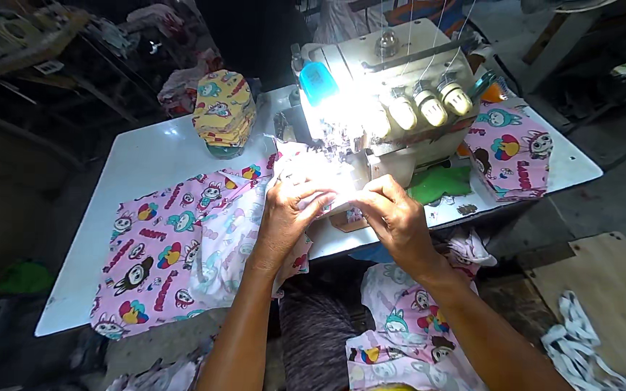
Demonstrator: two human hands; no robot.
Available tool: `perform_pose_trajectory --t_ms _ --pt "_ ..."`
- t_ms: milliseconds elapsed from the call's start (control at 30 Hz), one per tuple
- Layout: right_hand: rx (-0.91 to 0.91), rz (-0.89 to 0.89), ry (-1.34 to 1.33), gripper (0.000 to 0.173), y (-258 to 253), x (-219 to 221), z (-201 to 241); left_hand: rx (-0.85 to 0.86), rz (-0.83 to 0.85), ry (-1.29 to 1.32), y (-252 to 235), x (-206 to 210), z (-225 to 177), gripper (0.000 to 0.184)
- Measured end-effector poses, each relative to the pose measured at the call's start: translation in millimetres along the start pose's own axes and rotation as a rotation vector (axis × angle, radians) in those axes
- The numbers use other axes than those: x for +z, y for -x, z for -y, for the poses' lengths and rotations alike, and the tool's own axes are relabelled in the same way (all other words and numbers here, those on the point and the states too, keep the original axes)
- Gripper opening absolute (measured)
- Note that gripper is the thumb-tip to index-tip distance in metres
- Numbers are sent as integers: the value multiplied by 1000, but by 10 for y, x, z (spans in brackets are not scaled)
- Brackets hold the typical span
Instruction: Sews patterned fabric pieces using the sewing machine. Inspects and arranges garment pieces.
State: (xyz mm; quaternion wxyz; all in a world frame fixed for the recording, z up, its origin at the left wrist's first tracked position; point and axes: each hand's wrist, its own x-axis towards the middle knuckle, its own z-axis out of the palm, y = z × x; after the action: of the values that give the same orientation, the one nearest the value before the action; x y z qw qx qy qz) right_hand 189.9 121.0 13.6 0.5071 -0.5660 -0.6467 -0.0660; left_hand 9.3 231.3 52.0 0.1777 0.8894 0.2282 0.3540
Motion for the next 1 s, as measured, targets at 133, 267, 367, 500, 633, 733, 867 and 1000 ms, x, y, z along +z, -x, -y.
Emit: perform_pose_trajectory --t_ms 133,267,367,500,633,733,867,1000 --pt "-70 -13 111 18 -21 28 -39 -9 40 0 -39 -35 61 12" --pt "-48 53 243 25 -111 51 -39 -9 95 2 -217 -114 221 15" --pt "-11 84 258 28 -113 44 -16 1 65 -11 -430 -97 498 20" --pt "15 107 230 33 14 39 -8 -114 9 -69 -492 -125 563 22" --pt "34 94 176 32 161 70 49 -306 -127 -59 -356 -106 479 19" --pt "53 100 111 31 241 127 137 -451 -201 -40 -155 -109 334 20" --pt "76 168 -45 34 282 222 230 -544 -244 83 244 -116 26 19" --pt "171 256 -404 50 242 321 293 -631 -296 255 482 4 -193 19"
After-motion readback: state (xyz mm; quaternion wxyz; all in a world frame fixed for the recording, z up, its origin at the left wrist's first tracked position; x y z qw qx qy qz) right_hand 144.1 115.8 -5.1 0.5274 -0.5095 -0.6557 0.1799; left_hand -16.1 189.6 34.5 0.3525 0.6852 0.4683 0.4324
